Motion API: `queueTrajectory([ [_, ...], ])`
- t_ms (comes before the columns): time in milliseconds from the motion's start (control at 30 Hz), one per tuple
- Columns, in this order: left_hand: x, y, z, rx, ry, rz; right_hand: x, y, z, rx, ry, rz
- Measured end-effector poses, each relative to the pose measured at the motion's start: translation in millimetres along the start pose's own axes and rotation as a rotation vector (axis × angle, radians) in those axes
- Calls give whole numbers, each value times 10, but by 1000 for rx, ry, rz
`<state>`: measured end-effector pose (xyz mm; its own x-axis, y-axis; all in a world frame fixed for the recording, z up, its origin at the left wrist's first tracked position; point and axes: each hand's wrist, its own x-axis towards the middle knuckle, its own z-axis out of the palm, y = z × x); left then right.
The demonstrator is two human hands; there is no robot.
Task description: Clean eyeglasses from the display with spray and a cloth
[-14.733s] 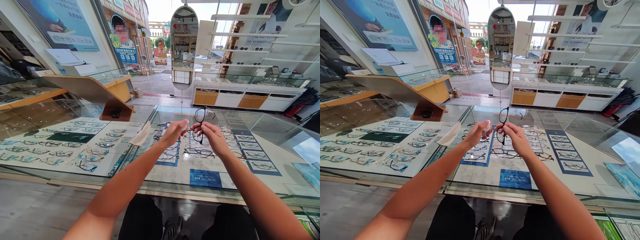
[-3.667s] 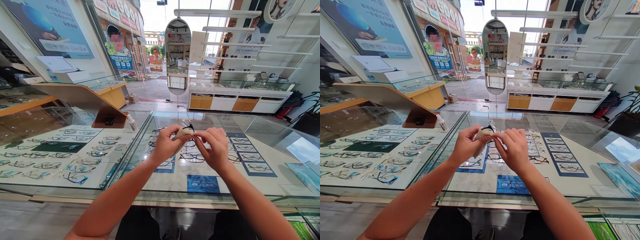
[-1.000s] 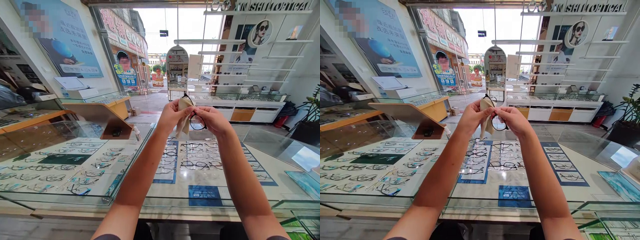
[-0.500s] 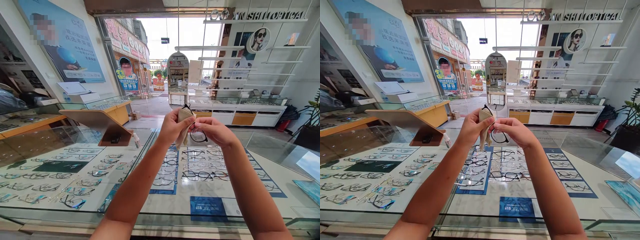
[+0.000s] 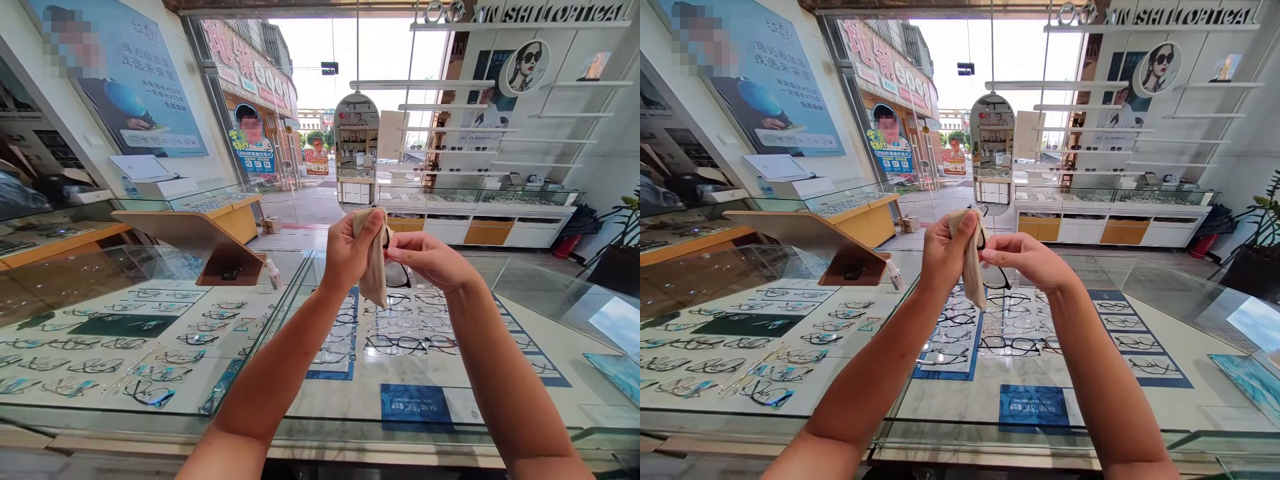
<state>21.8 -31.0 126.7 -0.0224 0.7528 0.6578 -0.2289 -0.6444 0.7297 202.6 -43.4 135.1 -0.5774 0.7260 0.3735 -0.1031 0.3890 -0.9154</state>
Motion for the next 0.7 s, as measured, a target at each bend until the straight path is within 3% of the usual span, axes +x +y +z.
queueTrajectory([
  [67, 53, -15, -49, -33, -60, -66, -1, 7, -28, 1, 32, 7],
  [200, 172, -5, -197, -114, -306, -215, -3, 26, -84, -12, 91, 11],
  [333, 206, 48, -271, -199, -387, -266, 2, 24, -80, 10, 149, 17],
  [533, 156, 44, -202, -224, -349, -288, 34, 45, -41, 78, 178, 4],
  [700, 97, -68, -68, -158, -182, -156, 73, 108, -9, 81, 128, -18],
])
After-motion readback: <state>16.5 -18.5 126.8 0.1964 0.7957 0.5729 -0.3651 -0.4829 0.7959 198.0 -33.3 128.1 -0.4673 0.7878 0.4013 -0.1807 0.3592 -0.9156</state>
